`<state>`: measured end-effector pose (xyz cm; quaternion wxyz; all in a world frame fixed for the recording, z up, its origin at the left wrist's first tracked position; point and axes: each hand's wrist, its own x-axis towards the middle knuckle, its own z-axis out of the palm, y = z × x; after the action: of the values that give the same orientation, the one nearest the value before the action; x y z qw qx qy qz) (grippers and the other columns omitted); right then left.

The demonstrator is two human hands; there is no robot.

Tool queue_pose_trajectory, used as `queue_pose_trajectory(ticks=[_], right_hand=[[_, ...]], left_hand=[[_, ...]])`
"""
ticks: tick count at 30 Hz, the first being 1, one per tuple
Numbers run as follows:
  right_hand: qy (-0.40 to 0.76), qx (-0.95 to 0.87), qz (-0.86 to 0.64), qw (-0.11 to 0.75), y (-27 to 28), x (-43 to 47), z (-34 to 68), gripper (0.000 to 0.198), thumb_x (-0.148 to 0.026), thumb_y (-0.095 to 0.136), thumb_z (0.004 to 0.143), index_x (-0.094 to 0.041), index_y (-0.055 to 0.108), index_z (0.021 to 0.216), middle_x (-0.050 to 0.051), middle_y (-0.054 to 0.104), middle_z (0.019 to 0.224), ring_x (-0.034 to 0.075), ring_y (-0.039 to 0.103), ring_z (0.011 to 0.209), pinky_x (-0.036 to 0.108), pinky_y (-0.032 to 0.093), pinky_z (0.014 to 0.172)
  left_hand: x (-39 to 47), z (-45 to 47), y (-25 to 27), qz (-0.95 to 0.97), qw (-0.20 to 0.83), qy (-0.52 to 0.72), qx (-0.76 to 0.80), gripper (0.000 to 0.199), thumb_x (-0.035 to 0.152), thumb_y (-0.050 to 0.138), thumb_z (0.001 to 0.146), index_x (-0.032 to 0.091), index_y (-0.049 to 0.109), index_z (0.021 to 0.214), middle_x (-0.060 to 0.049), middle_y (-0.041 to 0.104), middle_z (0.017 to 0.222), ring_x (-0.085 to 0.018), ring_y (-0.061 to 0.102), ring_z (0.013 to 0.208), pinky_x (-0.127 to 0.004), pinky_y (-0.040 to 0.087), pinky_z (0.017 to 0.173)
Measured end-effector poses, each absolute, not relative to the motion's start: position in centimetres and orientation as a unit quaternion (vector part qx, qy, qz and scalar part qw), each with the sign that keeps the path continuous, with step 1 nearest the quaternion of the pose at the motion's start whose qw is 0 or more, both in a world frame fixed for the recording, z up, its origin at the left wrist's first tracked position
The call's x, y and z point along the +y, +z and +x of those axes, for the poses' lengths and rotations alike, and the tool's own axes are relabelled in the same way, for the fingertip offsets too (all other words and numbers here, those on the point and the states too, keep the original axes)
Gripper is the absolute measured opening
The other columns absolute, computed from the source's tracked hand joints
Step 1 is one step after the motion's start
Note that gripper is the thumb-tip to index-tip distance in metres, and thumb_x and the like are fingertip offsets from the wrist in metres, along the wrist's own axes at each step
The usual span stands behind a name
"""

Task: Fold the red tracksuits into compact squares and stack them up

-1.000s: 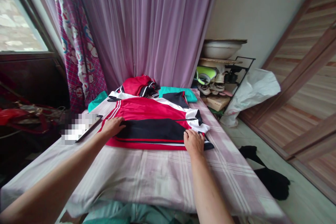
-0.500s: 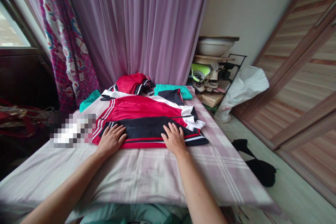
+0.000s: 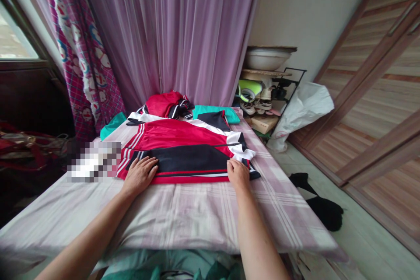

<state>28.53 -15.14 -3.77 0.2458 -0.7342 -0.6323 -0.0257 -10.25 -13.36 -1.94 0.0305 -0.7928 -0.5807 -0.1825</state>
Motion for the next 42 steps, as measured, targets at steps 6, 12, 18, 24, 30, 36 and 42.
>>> queue_pose_trajectory(ticks=[6,12,18,24,30,36,42], right_hand=[[-0.032,-0.638,-0.716,0.282,-5.1,-14.9,29.2,0.039,-0.025,0.042,0.090,-0.019,0.079,0.102,0.009,0.074,0.119,0.025,0.066,0.112,0.037,0.046,0.102],[-0.064,-0.636,-0.697,0.325,-6.6,-14.3,29.9,0.034,-0.027,0.046,0.087,-0.022,0.079,0.094,0.007,0.076,0.112,0.025,0.068,0.105,0.037,0.050,0.095],[-0.092,-0.640,-0.683,0.340,-7.5,-13.9,30.3,0.033,-0.028,0.047,0.086,-0.023,0.079,0.092,0.007,0.077,0.109,0.025,0.070,0.099,0.038,0.053,0.088],[-0.072,-0.652,-0.679,0.328,-7.7,-13.7,31.1,0.030,-0.031,0.052,0.085,-0.024,0.079,0.095,0.008,0.076,0.111,0.027,0.070,0.101,0.039,0.054,0.089],[-0.088,-0.648,-0.672,0.347,-7.7,-13.7,30.8,0.029,-0.029,0.051,0.085,-0.025,0.079,0.091,0.006,0.077,0.107,0.025,0.070,0.099,0.038,0.053,0.089],[-0.094,-0.644,-0.672,0.352,-7.5,-13.9,30.4,0.032,-0.029,0.048,0.085,-0.024,0.079,0.090,0.007,0.077,0.106,0.025,0.070,0.099,0.038,0.053,0.089],[-0.089,-0.645,-0.674,0.349,-7.5,-13.9,30.4,0.033,-0.029,0.047,0.085,-0.024,0.079,0.090,0.008,0.077,0.107,0.026,0.070,0.099,0.039,0.053,0.088]], left_hand=[[-13.5,-10.2,-2.0,-0.789,0.026,-0.190,-0.584,0.043,0.041,0.036,0.099,0.027,0.068,0.124,-0.005,0.068,0.133,-0.027,0.053,0.133,-0.053,0.026,0.119],[-13.4,-10.3,-2.5,-0.786,0.019,-0.213,-0.580,0.041,0.039,0.040,0.098,0.026,0.068,0.123,-0.005,0.068,0.132,-0.028,0.054,0.132,-0.054,0.026,0.119],[-13.3,-10.3,-2.7,-0.783,0.013,-0.224,-0.579,0.038,0.038,0.042,0.098,0.026,0.070,0.121,-0.004,0.069,0.131,-0.028,0.054,0.132,-0.055,0.027,0.119],[-13.2,-10.7,-3.1,-0.780,0.013,-0.257,-0.570,0.039,0.035,0.040,0.098,0.022,0.069,0.120,-0.007,0.070,0.129,-0.027,0.058,0.126,-0.052,0.031,0.117],[-13.3,-11.9,-2.7,-0.746,0.033,-0.298,-0.595,0.035,0.032,0.041,0.097,0.022,0.070,0.114,-0.008,0.070,0.127,-0.025,0.059,0.124,-0.047,0.033,0.115],[-13.6,-15.1,-2.0,-0.617,0.035,-0.292,-0.730,0.036,0.034,0.039,0.097,0.022,0.066,0.118,-0.009,0.065,0.135,-0.025,0.059,0.124,-0.040,0.040,0.107],[-13.7,-16.5,-1.2,-0.550,0.007,-0.223,-0.805,0.048,0.047,0.040,0.096,0.017,0.061,0.128,-0.015,0.070,0.124,-0.032,0.063,0.116,-0.042,0.046,0.097]])
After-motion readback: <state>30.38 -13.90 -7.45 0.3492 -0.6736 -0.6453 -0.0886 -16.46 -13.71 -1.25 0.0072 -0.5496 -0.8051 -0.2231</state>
